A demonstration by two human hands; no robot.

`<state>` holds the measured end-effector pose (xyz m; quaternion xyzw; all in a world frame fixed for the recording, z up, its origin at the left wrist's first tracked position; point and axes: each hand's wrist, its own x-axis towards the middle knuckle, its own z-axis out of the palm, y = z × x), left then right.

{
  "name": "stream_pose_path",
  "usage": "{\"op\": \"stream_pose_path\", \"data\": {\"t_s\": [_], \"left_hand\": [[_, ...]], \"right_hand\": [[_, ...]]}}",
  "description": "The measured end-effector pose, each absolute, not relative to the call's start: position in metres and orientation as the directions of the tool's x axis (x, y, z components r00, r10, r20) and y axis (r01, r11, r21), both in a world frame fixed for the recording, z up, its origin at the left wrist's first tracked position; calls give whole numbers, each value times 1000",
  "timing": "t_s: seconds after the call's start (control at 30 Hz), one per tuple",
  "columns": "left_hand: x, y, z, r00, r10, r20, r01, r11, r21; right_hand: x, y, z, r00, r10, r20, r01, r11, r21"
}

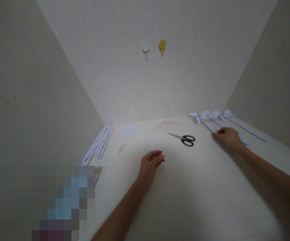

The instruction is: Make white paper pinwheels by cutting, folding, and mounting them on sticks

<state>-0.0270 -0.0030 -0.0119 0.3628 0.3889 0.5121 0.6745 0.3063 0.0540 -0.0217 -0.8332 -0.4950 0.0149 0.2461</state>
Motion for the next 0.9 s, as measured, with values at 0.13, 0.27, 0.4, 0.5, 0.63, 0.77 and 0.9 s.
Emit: {"op": "stream_pose_path", "data": {"t_s": [0.13, 0.27, 0.4, 0.5, 0.63, 0.77, 0.9], "left_hand": [[-27, -3, -12, 165, 973, -161, -404, 216, 889], [-27, -3, -11, 169, 972, -164, -406, 220, 887], [-26, -4, -10, 169, 972, -165, -403, 221, 888], [-26, -5, -8, 168, 972, -163, -401, 218, 890], [-26, -5, -8, 173, 971, -165, -405, 223, 887], [-26, -5, -9, 176, 971, -164, -406, 223, 886], [-26, -6, -8, 182, 971, -154, -405, 217, 888]], "right_hand": [[302, 55, -25, 487, 836, 252, 834, -359, -418], [302, 57, -28, 478, 836, 270, 845, -354, -402], [301, 57, -25, 490, 838, 240, 837, -376, -398], [298, 57, -21, 511, 836, 198, 819, -404, -408], [296, 56, -19, 509, 840, 188, 818, -405, -408], [297, 56, -19, 480, 846, 232, 838, -364, -406], [284, 51, -12, 463, 812, 356, 839, -273, -470]]}}
